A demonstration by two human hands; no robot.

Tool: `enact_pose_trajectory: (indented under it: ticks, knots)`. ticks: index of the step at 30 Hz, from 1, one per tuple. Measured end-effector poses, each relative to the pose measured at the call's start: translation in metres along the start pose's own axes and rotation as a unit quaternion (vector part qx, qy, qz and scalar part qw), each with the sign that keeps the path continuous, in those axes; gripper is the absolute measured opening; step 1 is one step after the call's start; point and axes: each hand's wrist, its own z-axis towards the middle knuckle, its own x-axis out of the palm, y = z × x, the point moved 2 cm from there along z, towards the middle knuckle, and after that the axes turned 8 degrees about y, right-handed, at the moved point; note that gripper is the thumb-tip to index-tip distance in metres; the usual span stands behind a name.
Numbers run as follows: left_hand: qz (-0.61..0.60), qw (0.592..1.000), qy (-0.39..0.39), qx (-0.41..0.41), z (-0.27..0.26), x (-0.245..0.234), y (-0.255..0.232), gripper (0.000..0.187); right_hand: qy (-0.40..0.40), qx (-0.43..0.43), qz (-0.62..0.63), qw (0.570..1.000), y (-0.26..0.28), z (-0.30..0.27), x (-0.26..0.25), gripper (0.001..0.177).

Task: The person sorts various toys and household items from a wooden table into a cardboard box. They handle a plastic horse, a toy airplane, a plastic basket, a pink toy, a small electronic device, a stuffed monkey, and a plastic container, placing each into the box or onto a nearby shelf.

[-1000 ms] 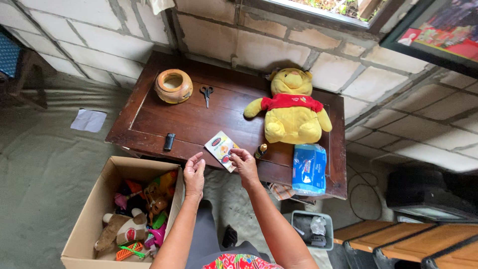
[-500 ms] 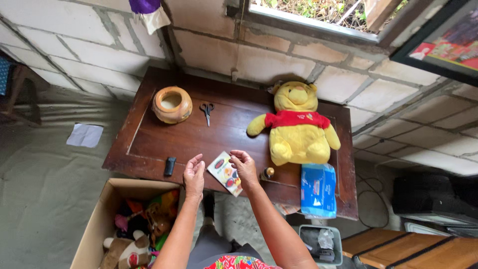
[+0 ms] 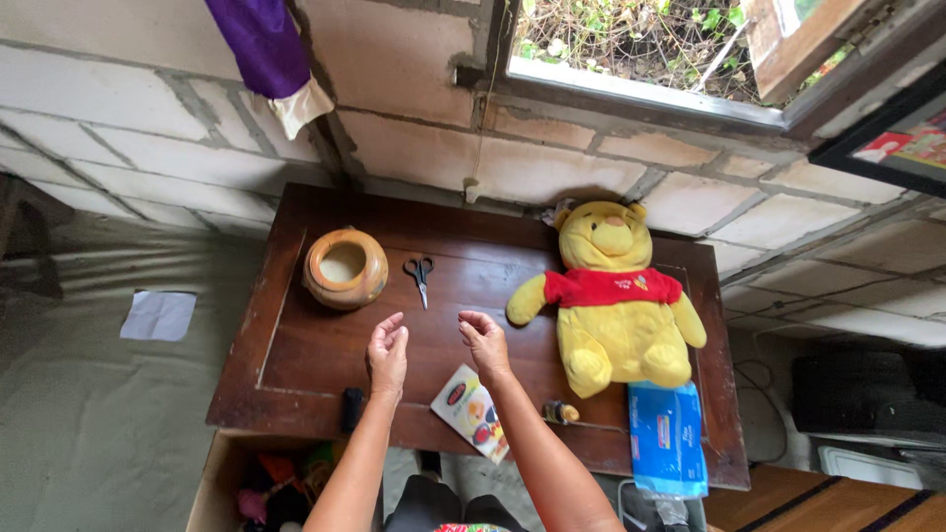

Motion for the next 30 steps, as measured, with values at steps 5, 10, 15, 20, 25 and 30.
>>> enact_pose_trajectory:
  ticks: [5,10,15,20,25,30]
  knots:
    - [0.046,0.998,0.003,-0.037,0.036,0.0,0.022,0.034,-0.027,0.021,0.001,0.999,-0.007,0.033,0.006,0.024]
    - [0.15,0.988,0.01,-0.013,0.064,0.009,0.023,0.035,-0.051,0.032,-0.004,0.998,-0.01,0.059,0.011,0.023]
    - [0.276,0.96,0.036,0.02,0.087,0.024,0.011,0.039,-0.062,0.048,0.017,0.997,-0.009,0.076,0.006,0.026]
    - [0.388,0.916,0.061,0.084,0.103,0.037,0.005,0.055,-0.079,0.073,0.021,0.994,-0.003,0.081,-0.003,0.028]
    - [0.483,0.866,0.086,0.097,0.113,0.05,0.01,0.06,-0.081,0.059,0.027,0.995,-0.001,0.083,-0.017,0.028]
    - [0.46,0.871,0.089,0.148,0.117,0.045,0.024,0.035,-0.081,0.054,0.032,0.995,-0.008,0.083,-0.027,0.029]
